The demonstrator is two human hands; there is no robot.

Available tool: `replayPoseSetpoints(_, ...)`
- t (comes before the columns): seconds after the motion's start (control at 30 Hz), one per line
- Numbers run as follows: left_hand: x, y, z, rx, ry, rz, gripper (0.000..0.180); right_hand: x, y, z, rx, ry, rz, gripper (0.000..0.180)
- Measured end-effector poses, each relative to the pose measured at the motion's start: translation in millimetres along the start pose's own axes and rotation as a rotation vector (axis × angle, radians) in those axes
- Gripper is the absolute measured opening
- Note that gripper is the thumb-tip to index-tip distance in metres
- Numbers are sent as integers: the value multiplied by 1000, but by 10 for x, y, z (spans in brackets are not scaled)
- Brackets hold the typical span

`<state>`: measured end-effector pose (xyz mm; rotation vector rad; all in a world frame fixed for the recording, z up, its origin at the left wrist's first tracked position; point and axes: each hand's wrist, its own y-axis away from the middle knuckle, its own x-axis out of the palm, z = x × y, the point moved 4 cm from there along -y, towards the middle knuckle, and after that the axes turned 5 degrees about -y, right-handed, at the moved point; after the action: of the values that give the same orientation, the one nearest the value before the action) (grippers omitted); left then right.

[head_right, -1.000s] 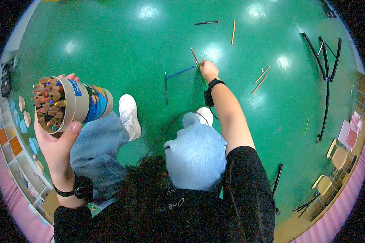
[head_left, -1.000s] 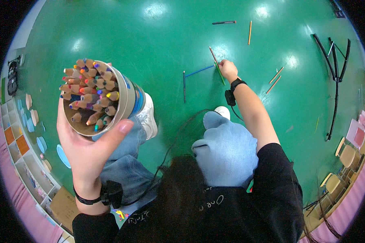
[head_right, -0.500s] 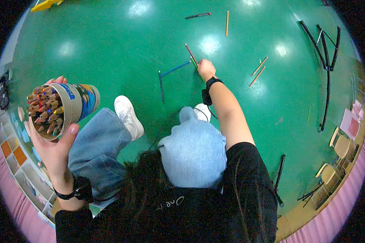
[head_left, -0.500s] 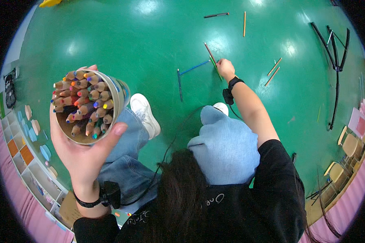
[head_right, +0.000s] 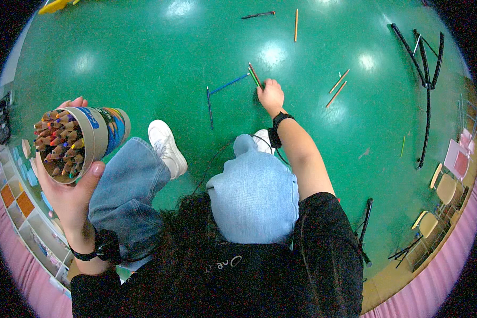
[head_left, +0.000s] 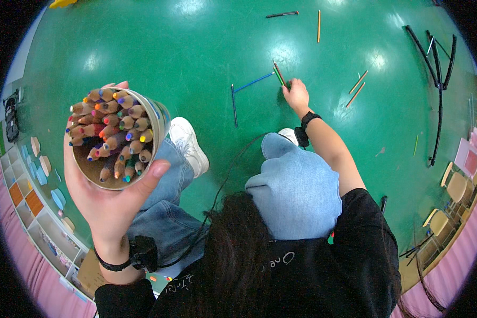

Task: The person picks up several colored pencils scattered on the floor and places them one by one into a cylindrical container held in the left hand.

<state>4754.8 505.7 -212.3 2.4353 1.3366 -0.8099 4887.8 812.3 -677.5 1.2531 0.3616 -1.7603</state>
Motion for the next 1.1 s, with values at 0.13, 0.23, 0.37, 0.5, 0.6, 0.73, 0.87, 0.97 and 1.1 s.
replayPoseSetpoints(0.13,22,58,-9,-30,19,1,83,-26,-69,312,-71,71,-9,24)
replayPoseSetpoints(0.23,64,45,-16,26,53,8,83,58,-191,241,12,174,31,15)
replayPoseSetpoints(0.37,106,82,-15,58,36,25,83,182,-102,126,125,242,70,14)
replayPoseSetpoints(0.5,120,150,6,15,33,19,85,228,65,49,75,392,37,14)
replayPoseSetpoints(0.6,136,197,-11,-22,94,-4,88,245,124,-74,124,287,52,14)
replayPoseSetpoints(0.73,174,223,28,-64,143,-10,90,233,145,-16,133,72,33,19)
replayPoseSetpoints(0.87,137,248,82,-50,94,1,88,269,51,465,-112,-100,151,32)
replayPoseSetpoints(0.97,141,241,86,-61,85,-10,88,371,5,737,-279,-100,281,34)
replayPoseSetpoints(1.1,145,241,95,-72,119,-29,89,469,-21,759,-177,8,450,30)
